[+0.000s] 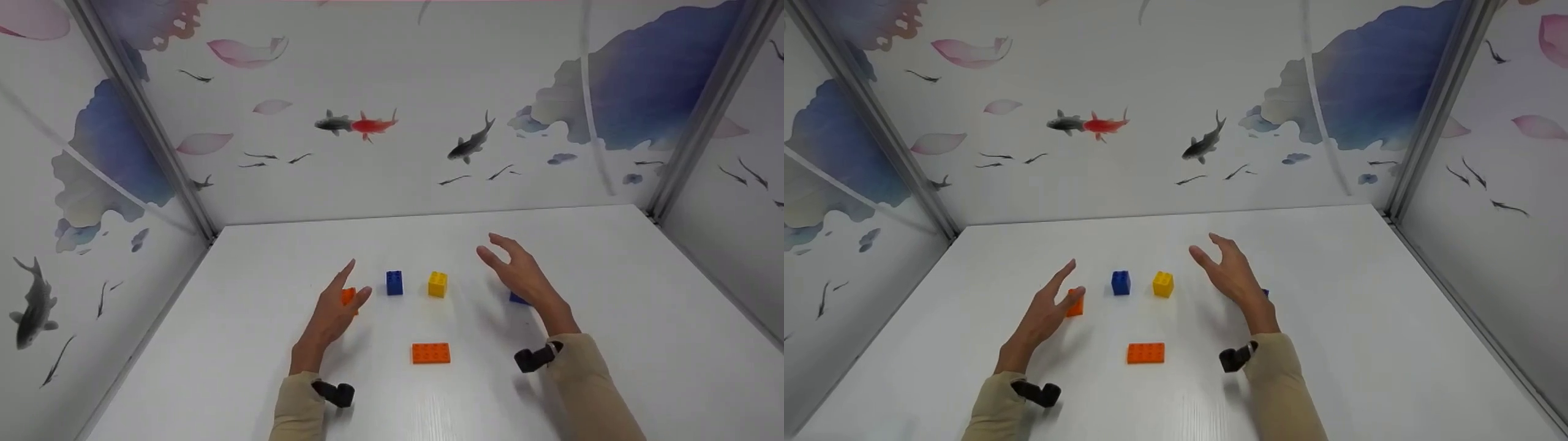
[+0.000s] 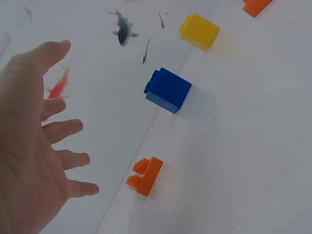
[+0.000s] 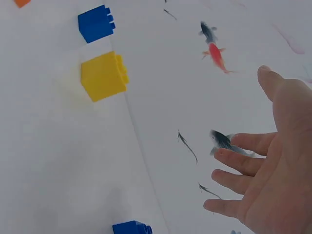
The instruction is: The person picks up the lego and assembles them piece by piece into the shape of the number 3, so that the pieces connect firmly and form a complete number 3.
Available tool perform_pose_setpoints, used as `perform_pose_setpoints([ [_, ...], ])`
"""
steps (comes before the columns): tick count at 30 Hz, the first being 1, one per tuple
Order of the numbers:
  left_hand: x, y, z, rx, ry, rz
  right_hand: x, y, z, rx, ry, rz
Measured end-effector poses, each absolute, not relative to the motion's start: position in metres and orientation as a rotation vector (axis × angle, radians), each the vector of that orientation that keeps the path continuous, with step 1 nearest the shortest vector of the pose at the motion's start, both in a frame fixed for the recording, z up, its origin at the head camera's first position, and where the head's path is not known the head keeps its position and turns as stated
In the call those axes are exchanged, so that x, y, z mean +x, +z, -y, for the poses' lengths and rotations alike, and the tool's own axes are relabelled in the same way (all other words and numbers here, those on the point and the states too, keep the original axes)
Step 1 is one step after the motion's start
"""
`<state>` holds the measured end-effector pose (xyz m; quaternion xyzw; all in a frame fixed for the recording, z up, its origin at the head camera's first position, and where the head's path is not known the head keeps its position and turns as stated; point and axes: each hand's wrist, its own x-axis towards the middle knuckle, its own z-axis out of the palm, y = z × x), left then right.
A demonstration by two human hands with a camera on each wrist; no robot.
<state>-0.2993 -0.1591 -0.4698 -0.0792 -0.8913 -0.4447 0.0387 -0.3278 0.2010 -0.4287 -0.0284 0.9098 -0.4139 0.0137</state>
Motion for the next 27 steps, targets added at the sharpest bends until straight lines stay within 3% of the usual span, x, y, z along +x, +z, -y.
perform_pose_setpoints([
  [27, -0.294, -0.476, 0.135, -0.482, -1.619, 2.712, -0.339, -0.466, -0.168, -0.018, -1.878, -2.547],
])
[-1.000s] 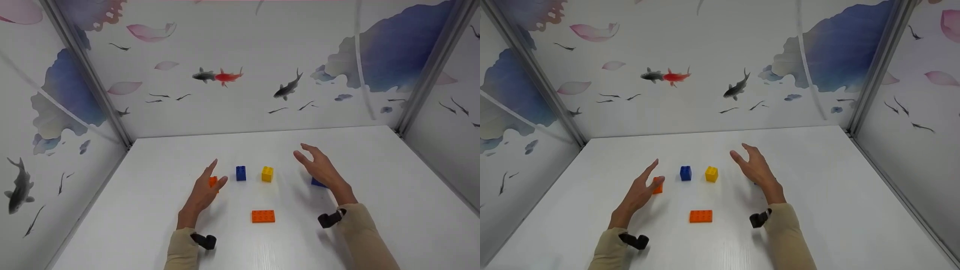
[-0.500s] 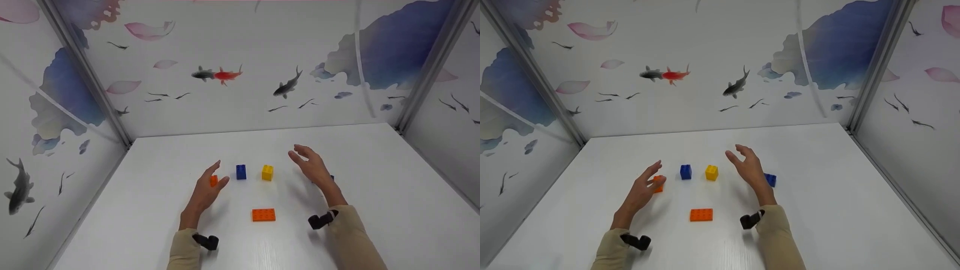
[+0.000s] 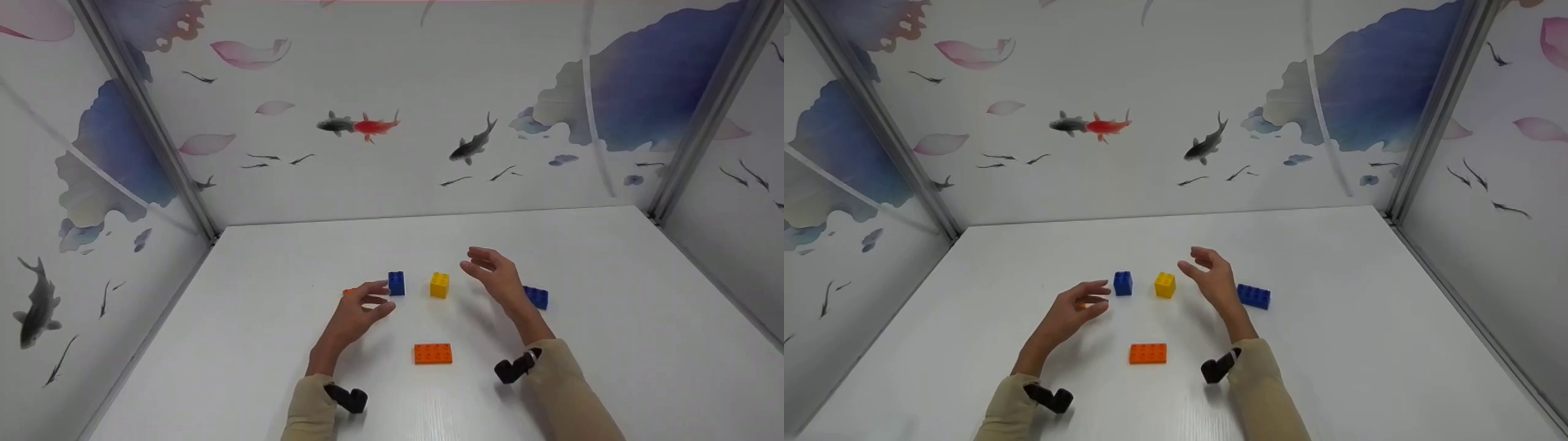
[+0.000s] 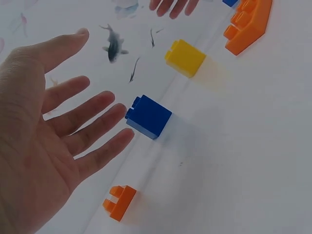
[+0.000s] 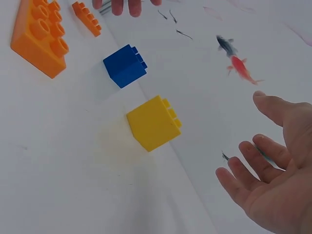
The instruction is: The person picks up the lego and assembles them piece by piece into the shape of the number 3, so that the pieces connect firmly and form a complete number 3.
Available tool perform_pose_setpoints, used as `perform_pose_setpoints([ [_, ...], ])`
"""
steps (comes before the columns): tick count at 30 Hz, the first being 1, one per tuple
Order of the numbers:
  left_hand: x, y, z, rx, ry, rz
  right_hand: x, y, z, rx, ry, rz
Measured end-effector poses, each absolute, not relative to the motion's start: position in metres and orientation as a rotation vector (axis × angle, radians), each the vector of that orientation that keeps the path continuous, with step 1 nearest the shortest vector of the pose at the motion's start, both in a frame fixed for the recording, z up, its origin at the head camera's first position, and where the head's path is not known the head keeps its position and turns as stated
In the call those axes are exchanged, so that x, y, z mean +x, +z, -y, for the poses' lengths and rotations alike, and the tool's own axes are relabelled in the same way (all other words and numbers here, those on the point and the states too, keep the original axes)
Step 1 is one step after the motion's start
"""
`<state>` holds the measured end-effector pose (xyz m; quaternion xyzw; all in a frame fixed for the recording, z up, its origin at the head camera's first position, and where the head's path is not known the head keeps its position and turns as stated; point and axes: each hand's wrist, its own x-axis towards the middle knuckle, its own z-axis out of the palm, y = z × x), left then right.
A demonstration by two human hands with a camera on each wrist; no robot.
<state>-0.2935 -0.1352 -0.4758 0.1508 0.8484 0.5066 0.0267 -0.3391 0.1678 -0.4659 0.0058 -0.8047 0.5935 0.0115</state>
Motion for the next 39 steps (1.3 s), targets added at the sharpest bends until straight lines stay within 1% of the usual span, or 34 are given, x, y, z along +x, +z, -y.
perform_pose_setpoints([
  [5, -0.294, -0.482, 0.129, 0.458, 1.541, -2.534, -0.34, -0.474, -0.165, 0.019, 1.929, 2.507],
  [14, -0.291, -0.489, 0.123, 0.534, 1.471, -2.475, -0.345, -0.486, -0.16, 0.13, 1.979, 2.577],
  [23, -0.291, -0.494, 0.111, 0.582, 1.417, -2.368, -0.349, -0.49, -0.155, 0.038, 2.061, 2.59],
  [30, -0.291, -0.488, 0.107, 0.636, 1.316, -2.314, -0.351, -0.493, -0.15, 0.062, 2.005, 2.675],
  [39, -0.29, -0.494, 0.103, 0.645, 1.171, -2.343, -0.35, -0.497, -0.148, 0.04, 1.886, 2.775],
])
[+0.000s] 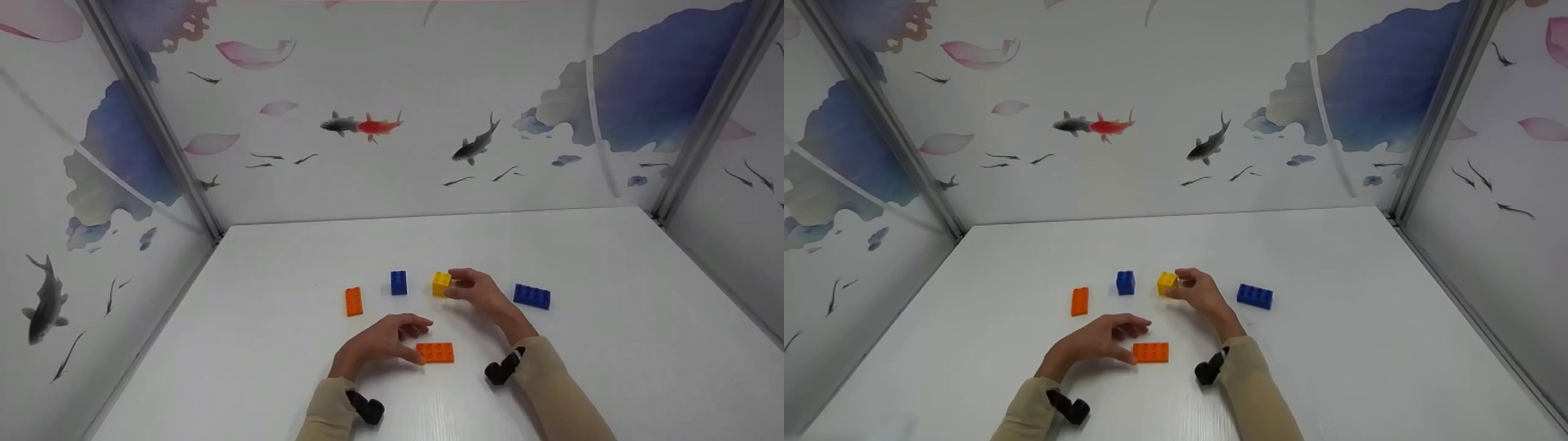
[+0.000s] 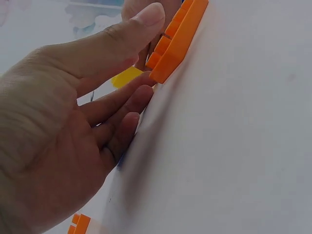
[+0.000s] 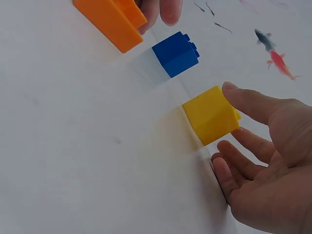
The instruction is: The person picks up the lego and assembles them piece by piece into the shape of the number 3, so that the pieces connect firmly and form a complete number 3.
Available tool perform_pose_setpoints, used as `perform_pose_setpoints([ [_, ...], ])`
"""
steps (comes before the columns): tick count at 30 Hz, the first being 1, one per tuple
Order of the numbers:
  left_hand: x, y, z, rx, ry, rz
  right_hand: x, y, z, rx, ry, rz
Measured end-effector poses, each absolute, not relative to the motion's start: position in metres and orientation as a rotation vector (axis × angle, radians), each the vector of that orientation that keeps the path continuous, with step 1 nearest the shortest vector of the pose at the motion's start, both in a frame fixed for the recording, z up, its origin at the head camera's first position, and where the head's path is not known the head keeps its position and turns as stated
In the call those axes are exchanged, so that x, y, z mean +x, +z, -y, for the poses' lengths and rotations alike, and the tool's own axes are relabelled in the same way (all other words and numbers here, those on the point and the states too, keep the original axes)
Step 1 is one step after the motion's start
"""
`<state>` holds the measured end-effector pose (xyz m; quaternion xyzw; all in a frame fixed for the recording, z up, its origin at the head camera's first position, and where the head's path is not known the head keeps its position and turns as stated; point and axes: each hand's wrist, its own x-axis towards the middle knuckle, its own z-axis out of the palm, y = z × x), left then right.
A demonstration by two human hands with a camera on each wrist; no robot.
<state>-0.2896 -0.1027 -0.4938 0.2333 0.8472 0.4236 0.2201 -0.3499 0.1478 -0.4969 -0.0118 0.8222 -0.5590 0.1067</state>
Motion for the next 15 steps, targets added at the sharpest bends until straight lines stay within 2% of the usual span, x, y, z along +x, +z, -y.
perform_pose_setpoints([
  [15, -0.2847, -0.4913, 0.1002, 0.652, 1.113, -2.393, -0.3492, -0.4984, -0.141, -0.046, -1.675, -2.456],
])
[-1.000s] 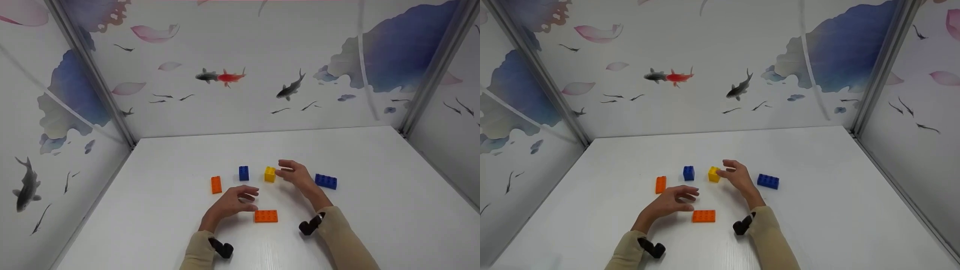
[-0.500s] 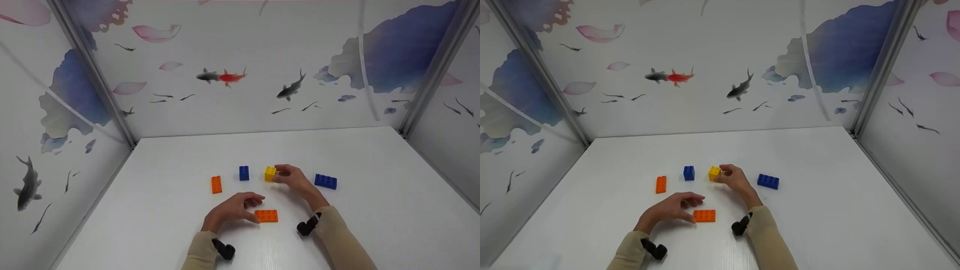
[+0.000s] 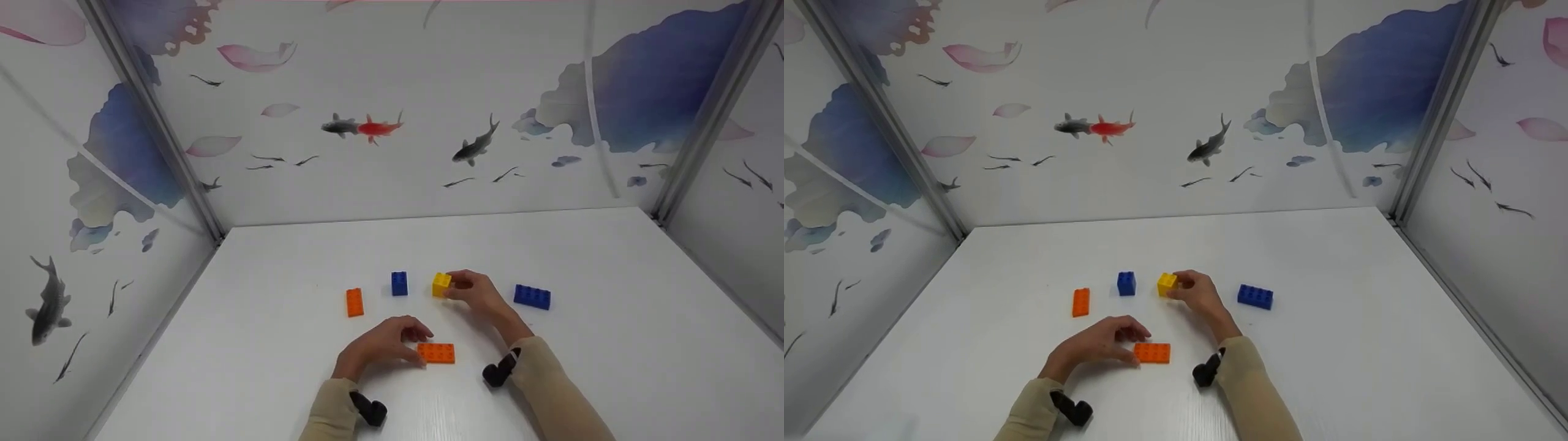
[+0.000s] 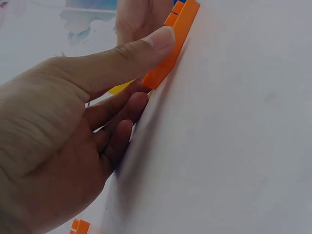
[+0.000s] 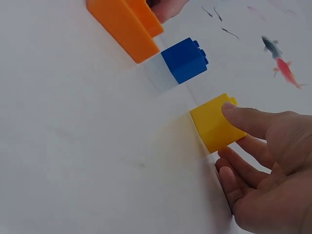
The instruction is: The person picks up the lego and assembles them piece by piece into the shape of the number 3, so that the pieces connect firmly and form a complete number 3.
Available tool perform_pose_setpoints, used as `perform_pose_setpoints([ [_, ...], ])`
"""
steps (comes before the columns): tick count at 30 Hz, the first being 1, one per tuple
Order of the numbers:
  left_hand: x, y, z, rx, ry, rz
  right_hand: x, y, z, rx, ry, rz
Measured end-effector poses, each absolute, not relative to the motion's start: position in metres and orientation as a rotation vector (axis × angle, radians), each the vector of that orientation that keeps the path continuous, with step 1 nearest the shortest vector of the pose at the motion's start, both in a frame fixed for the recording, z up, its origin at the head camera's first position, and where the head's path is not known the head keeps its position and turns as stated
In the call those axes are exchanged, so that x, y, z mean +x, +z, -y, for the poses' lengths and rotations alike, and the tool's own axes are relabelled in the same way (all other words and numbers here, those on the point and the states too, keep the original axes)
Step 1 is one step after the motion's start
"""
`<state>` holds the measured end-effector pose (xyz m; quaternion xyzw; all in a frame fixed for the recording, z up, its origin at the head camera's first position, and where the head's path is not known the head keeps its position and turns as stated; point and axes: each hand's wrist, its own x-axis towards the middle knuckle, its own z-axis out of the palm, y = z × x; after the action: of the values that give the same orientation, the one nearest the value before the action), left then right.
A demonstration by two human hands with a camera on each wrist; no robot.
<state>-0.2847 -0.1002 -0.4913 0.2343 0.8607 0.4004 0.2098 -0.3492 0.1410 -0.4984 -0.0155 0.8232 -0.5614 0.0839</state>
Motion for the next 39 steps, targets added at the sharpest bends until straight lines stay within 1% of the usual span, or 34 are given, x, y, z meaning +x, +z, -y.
perform_pose_setpoints([
  [14, -0.283, -0.492, 0.098, 0.596, 1.117, -2.407, -0.351, -0.496, -0.141, 0.047, -1.694, -2.422],
  [20, -0.285, -0.495, 0.099, 0.621, 1.119, -2.404, -0.348, -0.49, -0.14, 0.064, -1.623, -2.474],
  [28, -0.287, -0.493, 0.1, 0.654, 1.147, -2.399, -0.345, -0.476, -0.14, -0.051, -1.562, -2.598],
  [39, -0.287, -0.494, 0.1, 0.595, 1.146, -2.401, -0.322, -0.465, -0.145, -0.169, -1.532, -2.702],
])
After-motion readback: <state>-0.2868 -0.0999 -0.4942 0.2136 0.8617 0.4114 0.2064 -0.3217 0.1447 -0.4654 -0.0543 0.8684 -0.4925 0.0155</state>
